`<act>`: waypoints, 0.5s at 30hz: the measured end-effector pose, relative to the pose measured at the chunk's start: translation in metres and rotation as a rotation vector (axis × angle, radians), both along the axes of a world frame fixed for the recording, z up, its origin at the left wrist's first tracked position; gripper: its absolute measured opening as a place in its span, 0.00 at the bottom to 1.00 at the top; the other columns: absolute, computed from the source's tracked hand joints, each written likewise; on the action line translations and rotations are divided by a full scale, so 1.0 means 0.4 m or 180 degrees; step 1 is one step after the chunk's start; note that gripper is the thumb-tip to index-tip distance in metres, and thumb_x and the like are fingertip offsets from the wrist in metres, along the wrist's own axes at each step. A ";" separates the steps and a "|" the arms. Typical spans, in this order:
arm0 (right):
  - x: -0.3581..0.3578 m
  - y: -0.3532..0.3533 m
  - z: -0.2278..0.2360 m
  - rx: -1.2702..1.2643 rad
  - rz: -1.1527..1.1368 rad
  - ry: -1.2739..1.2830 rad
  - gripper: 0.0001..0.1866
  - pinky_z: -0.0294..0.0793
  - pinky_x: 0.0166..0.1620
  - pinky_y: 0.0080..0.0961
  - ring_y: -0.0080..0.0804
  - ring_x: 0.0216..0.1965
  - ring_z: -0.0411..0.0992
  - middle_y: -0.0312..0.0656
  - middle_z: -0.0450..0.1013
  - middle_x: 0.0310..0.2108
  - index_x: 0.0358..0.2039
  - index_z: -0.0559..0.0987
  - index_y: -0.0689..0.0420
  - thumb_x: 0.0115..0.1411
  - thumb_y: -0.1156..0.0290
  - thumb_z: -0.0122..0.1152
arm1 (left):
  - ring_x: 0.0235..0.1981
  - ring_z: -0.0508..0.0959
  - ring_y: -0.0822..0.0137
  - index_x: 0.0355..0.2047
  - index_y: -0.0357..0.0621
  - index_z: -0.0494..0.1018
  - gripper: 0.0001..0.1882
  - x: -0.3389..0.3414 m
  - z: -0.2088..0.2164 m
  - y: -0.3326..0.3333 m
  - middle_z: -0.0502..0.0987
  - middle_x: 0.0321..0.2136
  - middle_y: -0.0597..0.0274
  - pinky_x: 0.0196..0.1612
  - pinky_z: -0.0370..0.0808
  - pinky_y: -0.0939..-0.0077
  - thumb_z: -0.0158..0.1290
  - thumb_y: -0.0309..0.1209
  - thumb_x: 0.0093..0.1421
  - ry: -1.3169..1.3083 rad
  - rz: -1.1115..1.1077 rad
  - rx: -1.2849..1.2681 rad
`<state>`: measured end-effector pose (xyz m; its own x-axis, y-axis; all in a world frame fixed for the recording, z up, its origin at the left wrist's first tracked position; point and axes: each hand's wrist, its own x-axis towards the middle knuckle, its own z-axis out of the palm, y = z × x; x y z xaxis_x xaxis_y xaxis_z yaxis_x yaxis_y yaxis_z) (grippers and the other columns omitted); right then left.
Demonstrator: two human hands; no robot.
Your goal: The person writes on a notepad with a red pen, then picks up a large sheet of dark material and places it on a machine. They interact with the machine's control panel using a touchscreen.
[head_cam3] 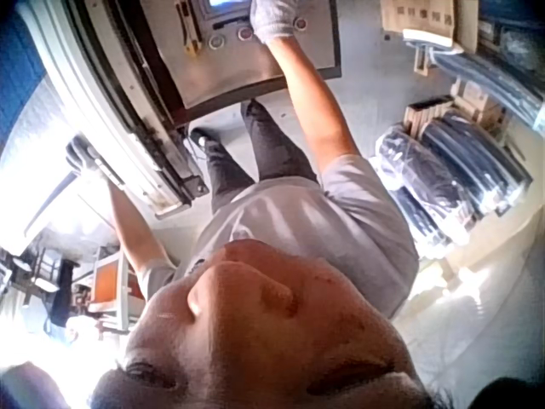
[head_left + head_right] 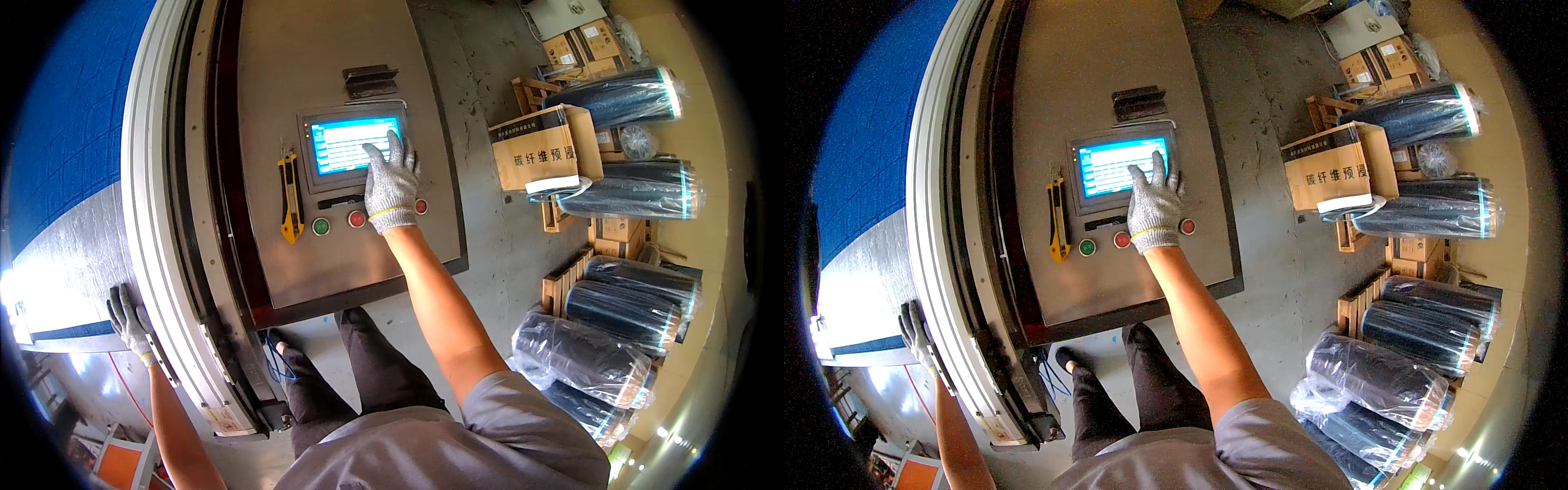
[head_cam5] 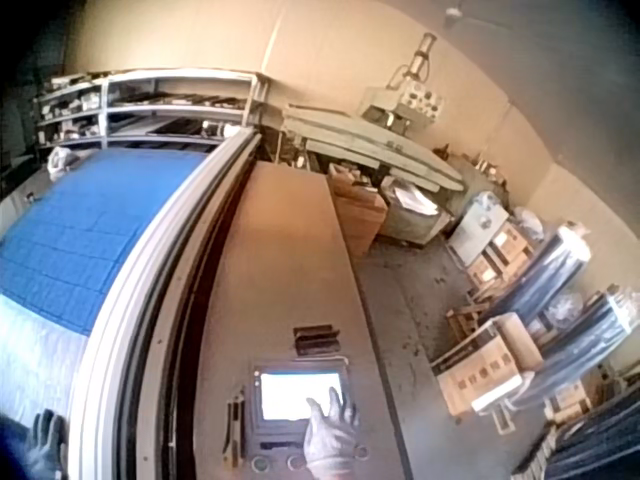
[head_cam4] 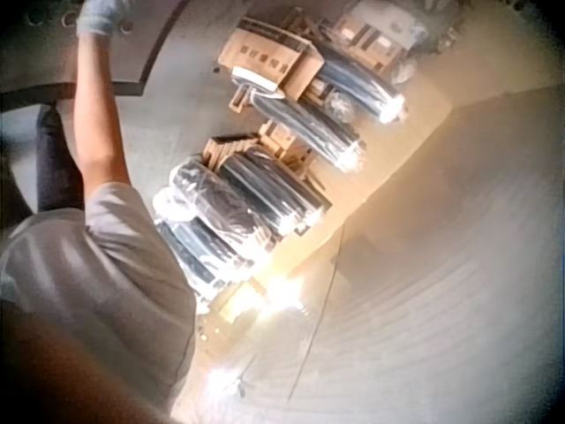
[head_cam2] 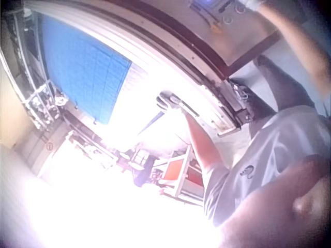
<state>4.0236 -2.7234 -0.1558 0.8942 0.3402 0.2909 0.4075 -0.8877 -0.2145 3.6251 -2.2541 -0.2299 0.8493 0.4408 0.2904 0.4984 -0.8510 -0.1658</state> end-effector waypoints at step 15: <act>0.014 -0.045 0.010 0.0023 -0.0092 -0.0024 0.21 0.60 0.63 0.55 0.62 0.62 0.62 0.47 0.60 0.65 0.50 0.76 0.40 0.58 0.78 0.56 | 0.68 0.59 0.46 0.69 0.59 0.60 0.30 -0.008 -0.010 0.011 0.60 0.68 0.59 0.69 0.55 0.51 0.36 0.51 0.69 -0.0073 -0.0080 0.0055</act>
